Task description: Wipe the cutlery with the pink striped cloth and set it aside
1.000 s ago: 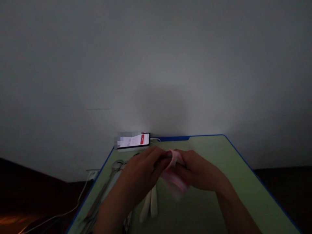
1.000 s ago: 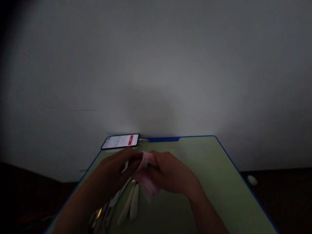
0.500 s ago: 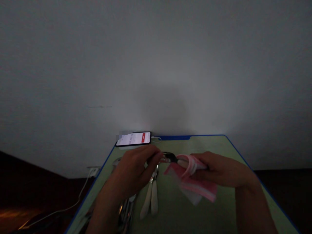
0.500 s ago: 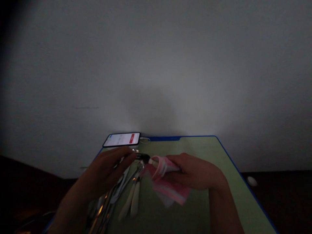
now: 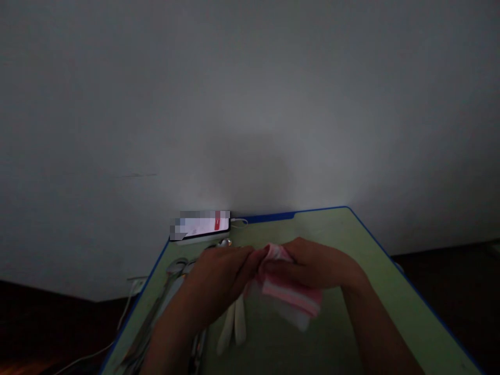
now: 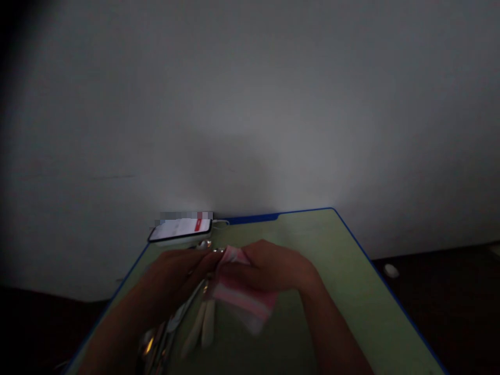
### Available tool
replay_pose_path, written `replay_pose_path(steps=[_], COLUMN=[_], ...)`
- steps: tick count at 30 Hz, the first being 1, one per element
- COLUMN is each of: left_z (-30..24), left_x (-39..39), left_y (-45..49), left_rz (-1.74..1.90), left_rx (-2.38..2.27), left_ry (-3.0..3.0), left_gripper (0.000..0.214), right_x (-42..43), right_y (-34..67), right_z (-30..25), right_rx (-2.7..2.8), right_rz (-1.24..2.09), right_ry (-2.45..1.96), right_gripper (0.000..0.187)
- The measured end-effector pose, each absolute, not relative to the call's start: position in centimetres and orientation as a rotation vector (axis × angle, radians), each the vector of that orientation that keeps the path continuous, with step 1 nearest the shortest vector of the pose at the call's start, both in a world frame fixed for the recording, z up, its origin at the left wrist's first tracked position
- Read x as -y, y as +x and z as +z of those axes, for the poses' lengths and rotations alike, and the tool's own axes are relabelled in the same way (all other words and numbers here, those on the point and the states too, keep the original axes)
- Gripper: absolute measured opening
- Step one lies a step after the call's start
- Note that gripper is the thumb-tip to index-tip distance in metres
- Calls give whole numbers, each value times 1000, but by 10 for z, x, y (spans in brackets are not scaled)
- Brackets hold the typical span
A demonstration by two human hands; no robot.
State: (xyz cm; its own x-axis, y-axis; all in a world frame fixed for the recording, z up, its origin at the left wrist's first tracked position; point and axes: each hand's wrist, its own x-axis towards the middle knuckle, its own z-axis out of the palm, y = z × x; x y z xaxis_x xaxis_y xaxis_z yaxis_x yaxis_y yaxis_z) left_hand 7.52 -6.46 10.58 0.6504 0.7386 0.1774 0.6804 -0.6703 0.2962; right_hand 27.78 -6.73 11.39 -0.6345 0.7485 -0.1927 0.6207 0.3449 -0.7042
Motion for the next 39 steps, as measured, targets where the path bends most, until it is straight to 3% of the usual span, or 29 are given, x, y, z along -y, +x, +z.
replay_pose_path(steps=[5,9,16,23,32,39], left_z=[106,111,111,109,110,108], left_x=[61,60,65,65,76,67], left_y=[63,57,73,71,86,74], left_rz=[325,355,378,471,577,451], left_rx=[-1359,-1455,-1387,-1332,-1184,-1123], left_ry=[2579,2460,2667,2715,2775,2709], left_gripper=[43,47,43,34,44,38], right_x=[70,80,90,90,91,86], right_y=[302,313,279,278,266,268], right_z=[118,126,128,135,121,118], right_rx=[2460,2243,2207,2336,2413,2461], right_rz=[1094,879,793,965,585,613], right_ry=[-1241,-1412,-1352,-1032,-1361,-1353], right_gripper=[33,40,23,35,34,41])
